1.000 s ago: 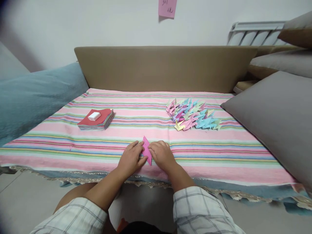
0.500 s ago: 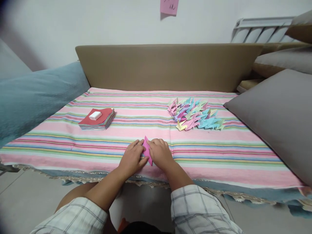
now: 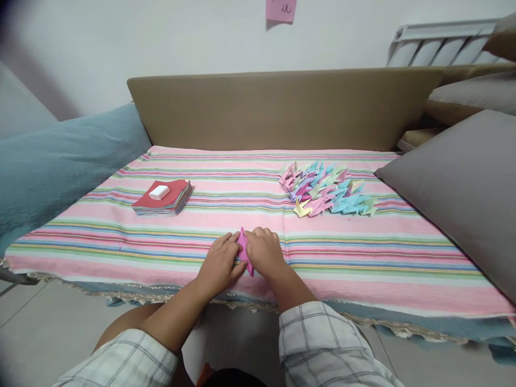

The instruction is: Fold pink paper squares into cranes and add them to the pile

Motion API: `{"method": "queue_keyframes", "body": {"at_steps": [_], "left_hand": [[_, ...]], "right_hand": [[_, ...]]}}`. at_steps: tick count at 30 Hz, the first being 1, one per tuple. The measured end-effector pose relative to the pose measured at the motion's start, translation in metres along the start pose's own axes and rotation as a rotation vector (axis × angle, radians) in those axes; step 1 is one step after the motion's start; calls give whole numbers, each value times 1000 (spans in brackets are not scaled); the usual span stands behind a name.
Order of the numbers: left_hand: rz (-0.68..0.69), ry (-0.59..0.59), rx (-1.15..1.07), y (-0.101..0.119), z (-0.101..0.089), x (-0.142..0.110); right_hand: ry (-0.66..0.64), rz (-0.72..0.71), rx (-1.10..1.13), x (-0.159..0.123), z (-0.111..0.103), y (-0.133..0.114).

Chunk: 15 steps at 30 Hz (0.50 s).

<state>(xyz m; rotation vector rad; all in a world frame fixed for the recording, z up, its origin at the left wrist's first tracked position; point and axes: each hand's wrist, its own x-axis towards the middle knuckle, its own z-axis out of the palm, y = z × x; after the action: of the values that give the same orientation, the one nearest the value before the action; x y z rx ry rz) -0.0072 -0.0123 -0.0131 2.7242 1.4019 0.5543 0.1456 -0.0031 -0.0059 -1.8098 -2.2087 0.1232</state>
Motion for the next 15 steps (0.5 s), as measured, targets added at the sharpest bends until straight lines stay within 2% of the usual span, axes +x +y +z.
{"method": "queue_keyframes", "body": {"at_steps": [5, 15], "left_hand": [[39, 50, 54, 1, 2, -2], [80, 48, 186, 4, 3, -3]], "right_hand": [[-8, -10, -16, -2, 0, 1], [-14, -4, -38, -3, 0, -1]]}}
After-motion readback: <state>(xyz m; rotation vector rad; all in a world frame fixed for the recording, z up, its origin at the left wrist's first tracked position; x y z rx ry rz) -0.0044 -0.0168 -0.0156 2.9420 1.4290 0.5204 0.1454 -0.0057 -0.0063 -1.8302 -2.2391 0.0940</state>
